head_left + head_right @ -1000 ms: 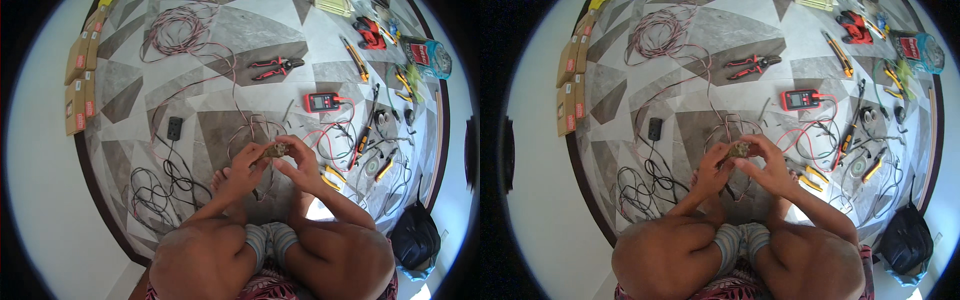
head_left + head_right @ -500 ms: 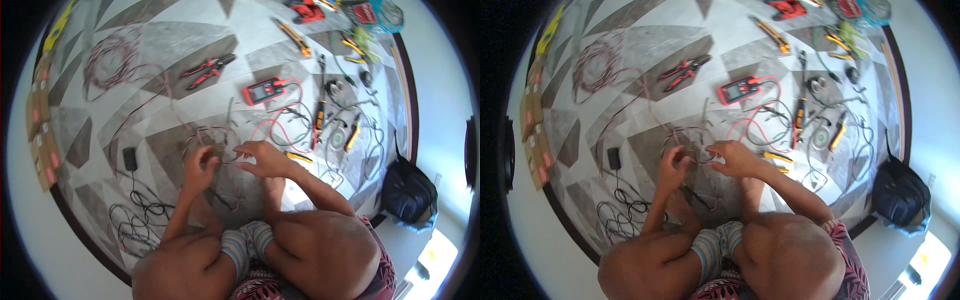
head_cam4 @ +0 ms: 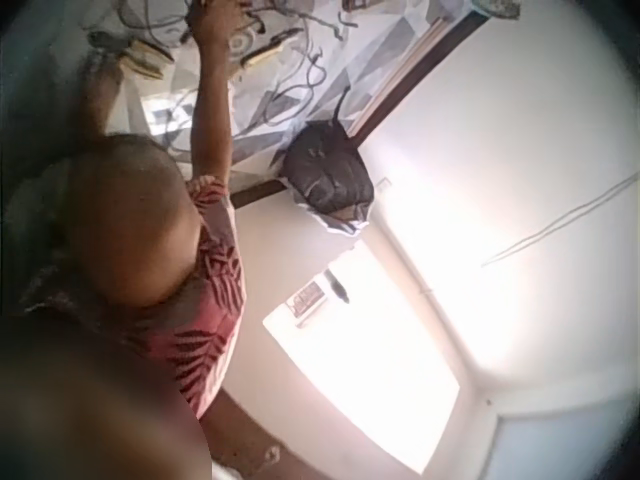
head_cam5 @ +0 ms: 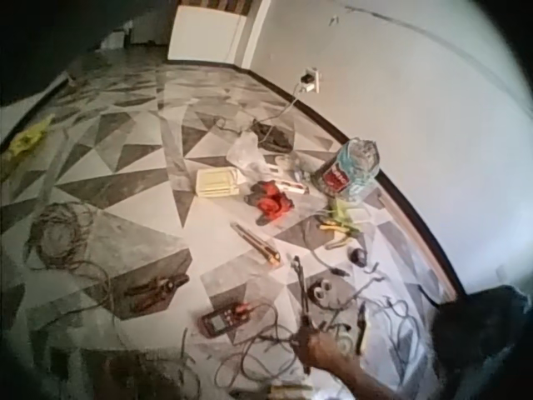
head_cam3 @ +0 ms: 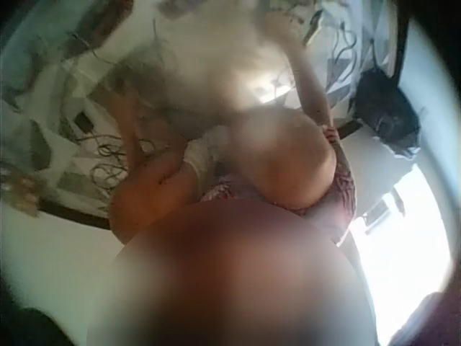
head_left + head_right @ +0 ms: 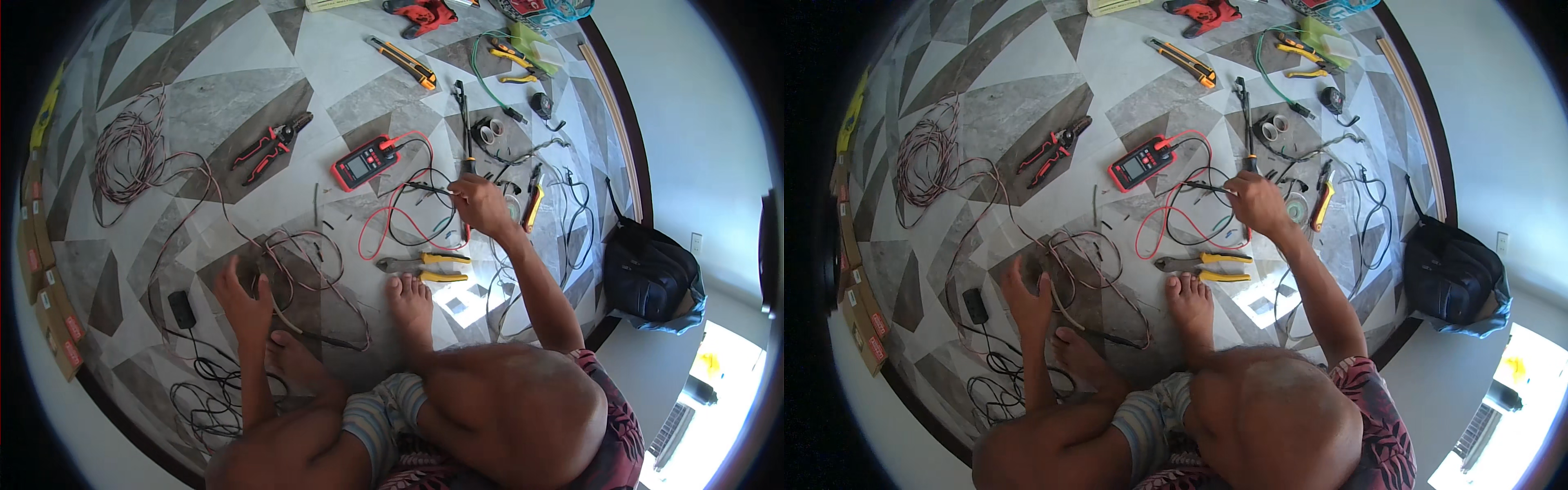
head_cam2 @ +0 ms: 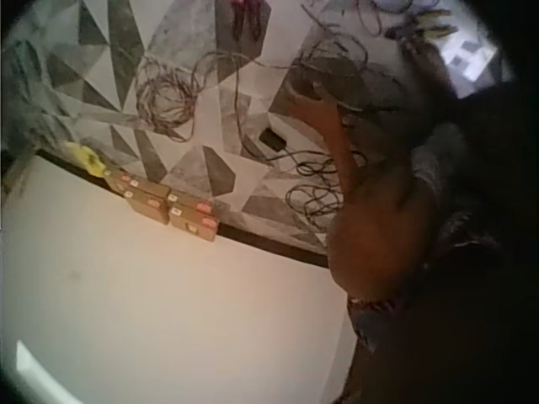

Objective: Wiring electrical components and securing connections with tape.

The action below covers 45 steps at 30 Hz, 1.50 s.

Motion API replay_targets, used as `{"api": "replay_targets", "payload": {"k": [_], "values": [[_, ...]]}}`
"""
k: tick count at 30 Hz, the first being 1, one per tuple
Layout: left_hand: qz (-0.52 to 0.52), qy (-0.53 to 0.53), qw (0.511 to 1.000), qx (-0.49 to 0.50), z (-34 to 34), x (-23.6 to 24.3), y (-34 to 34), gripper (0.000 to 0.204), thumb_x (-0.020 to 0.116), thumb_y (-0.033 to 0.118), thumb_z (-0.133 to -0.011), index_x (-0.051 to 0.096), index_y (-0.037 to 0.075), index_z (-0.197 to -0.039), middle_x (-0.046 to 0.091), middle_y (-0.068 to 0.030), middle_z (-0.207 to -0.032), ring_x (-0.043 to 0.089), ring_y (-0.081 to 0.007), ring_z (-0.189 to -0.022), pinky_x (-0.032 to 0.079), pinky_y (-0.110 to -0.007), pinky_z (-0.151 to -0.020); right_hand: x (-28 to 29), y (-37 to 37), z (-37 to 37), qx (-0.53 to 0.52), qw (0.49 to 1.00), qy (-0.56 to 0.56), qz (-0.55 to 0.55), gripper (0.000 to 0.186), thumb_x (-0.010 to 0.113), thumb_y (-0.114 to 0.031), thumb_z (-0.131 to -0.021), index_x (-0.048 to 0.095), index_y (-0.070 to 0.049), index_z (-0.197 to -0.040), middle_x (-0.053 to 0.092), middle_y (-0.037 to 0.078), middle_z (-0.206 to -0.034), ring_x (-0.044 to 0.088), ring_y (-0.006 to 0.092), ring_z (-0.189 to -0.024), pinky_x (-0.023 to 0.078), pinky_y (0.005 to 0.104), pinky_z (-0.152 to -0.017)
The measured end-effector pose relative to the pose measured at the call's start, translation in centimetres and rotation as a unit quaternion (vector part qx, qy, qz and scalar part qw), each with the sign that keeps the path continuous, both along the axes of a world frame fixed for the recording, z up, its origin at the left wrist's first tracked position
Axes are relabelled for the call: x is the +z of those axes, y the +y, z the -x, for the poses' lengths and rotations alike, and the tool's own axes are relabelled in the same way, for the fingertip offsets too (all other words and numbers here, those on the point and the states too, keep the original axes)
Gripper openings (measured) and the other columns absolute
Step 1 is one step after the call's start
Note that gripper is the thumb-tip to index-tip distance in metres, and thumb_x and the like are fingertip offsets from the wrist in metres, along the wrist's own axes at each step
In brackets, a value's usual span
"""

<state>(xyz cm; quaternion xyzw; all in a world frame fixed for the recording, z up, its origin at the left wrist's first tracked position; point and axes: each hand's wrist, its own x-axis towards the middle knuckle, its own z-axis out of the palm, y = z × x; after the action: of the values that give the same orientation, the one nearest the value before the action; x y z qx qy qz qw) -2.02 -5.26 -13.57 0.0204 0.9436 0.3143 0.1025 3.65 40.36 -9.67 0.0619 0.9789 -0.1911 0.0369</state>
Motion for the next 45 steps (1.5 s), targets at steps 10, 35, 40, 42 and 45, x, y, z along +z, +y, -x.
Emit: {"api": "replay_targets", "payload": {"k": [10, 35, 40, 42, 45], "values": [[-0.067, 0.174, 0.901, -0.391, 9.7, 0.4, 17.0, 0.069, 0.078, 0.032, -0.078, 0.051, 0.005, -0.136, 0.057, -0.0149, -0.124, 0.053, -0.0344, -0.118, 0.041, -0.046, -0.1, -3.2, -0.8, 2.5, 0.128, 0.99, 0.035, -0.039, 0.019, 0.078, -0.011, -0.074, 0.069, -0.003, -0.088, 0.062, 0.012, -0.1, 0.062, 0.0324, -0.097, 0.051, 0.0425, -0.084], [-0.271, 0.007, 0.647, -0.712, 19.3, 27.5, 21.7, 0.054, 0.08, 0.013, -0.059, 0.067, 0.002, -0.11, 0.066, -0.0135, -0.105, 0.066, -0.0289, -0.091, 0.053, -0.037, -0.078, 11.7, 1.2, 2.3, 0.05, 0.726, 0.043, 0.685, 0.095, 0.088, -0.066, -0.059, 0.059, 0.001, -0.12, 0.066, 0.027, -0.115, 0.031, -0.0019, -0.047, 0.022, 0.0186, -0.043], [-0.558, -0.107, 0.639, -0.52, 22.8, 21.6, 21.6, 0.078, 0.078, 0.043, -0.075, 0.051, -0.001, -0.134, 0.064, -0.018, -0.119, 0.066, -0.0275, -0.106, 0.054, -0.039, -0.094, 9.4, -5.0, 1.3, -0.019, 0.489, -0.02, 0.872, 0.061, 0.089, -0.027, -0.067, 0.06, 0.014, -0.102, 0.064, 0.019, -0.078, 0.053, 0.0185, -0.048, 0.042, 0.0329, -0.043], [-0.674, -0.137, 0.641, -0.34, 21.8, 18.4, 21.0, 0.077, 0.068, 0.056, -0.084, 0.049, 0.001, -0.134, 0.064, -0.0169, -0.119, 0.066, -0.0248, -0.101, 0.055, -0.039, -0.09, 6.3, -5.8, 0.3, 0.062, 0.413, -0.143, 0.897, 0.046, 0.087, -0.016, -0.068, 0.063, 0.011, -0.098, 0.061, 0.017, -0.075, 0.058, 0.0215, -0.05, 0.045, 0.0345, -0.045], [-0.727, -0.158, 0.642, -0.186, 19.9, 17.1, 21.4, 0.072, 0.057, 0.065, -0.089, 0.053, 0.005, -0.13, 0.064, -0.0142, -0.118, 0.066, -0.021, -0.095, 0.057, -0.039, -0.085, 6.0, -9.1, -1.5, -0.029, 0.556, -0.185, 0.81, 0.034, 0.085, -0.012, -0.074, 0.066, 0.006, -0.096, 0.065, 0.017, -0.087, 0.064, 0.0244, -0.074, 0.05, 0.0294, -0.061]]}}
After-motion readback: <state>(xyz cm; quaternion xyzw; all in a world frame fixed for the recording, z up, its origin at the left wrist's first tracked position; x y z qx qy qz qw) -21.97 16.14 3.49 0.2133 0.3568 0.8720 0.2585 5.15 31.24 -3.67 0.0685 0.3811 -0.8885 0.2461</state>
